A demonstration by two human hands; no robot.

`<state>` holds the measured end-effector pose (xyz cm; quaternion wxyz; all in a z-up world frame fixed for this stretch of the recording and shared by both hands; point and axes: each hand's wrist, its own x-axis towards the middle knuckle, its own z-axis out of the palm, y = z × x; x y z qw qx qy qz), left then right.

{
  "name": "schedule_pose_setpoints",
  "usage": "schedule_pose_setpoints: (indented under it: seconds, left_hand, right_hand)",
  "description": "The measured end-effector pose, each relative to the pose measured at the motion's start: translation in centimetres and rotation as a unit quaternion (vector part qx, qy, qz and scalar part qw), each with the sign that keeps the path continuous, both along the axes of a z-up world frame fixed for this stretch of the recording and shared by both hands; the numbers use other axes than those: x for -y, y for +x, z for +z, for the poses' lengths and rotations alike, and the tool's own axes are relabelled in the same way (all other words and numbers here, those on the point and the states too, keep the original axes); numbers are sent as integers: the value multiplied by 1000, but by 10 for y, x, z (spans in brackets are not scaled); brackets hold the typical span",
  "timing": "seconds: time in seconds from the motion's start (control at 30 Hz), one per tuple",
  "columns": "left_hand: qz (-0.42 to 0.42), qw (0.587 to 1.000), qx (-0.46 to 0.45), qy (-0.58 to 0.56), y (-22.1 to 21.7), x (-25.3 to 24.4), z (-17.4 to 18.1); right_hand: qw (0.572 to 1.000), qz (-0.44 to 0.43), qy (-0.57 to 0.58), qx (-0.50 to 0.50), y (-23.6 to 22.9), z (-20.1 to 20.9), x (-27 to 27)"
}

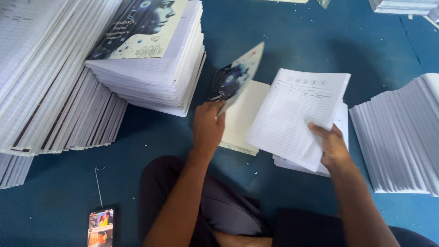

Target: The person sits on the floor and assembles notebooks by inserting loose index pages into printed covers. They repeatedly pick a cover, insert a page, and place the completed unit onto a growing stack.

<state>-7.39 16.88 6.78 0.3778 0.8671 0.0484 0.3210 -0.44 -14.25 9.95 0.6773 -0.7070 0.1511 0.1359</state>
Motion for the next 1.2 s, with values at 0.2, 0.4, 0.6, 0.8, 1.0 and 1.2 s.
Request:
schedule_pose_setpoints:
  seconds: [0.2,0.4,0.6,0.8,1.0,1.2]
  left_hand:
    - [-44,998,-1,41,4,6,-12]
    - [-91,992,-75,44,-3,1,9]
    - [-166,933,-319,11,-12,4,31]
    - [-154,964,-210,-46,7,-16,-3]
    - [-64,924,-170,-337,17,-43,-17]
    - [-203,804,-184,-528,10,-33,1]
  right_hand:
    - [996,21,83,8,19,-33,-39]
    - [989,37,140,-26,38,-71,-69]
    - [977,54,206,-10,47,-98,-85]
    - [976,62,209,-11,43,-94,-79]
    - [972,78,222,7,35,-70,-64]
    - [961,113,253,22,31,-62,-42]
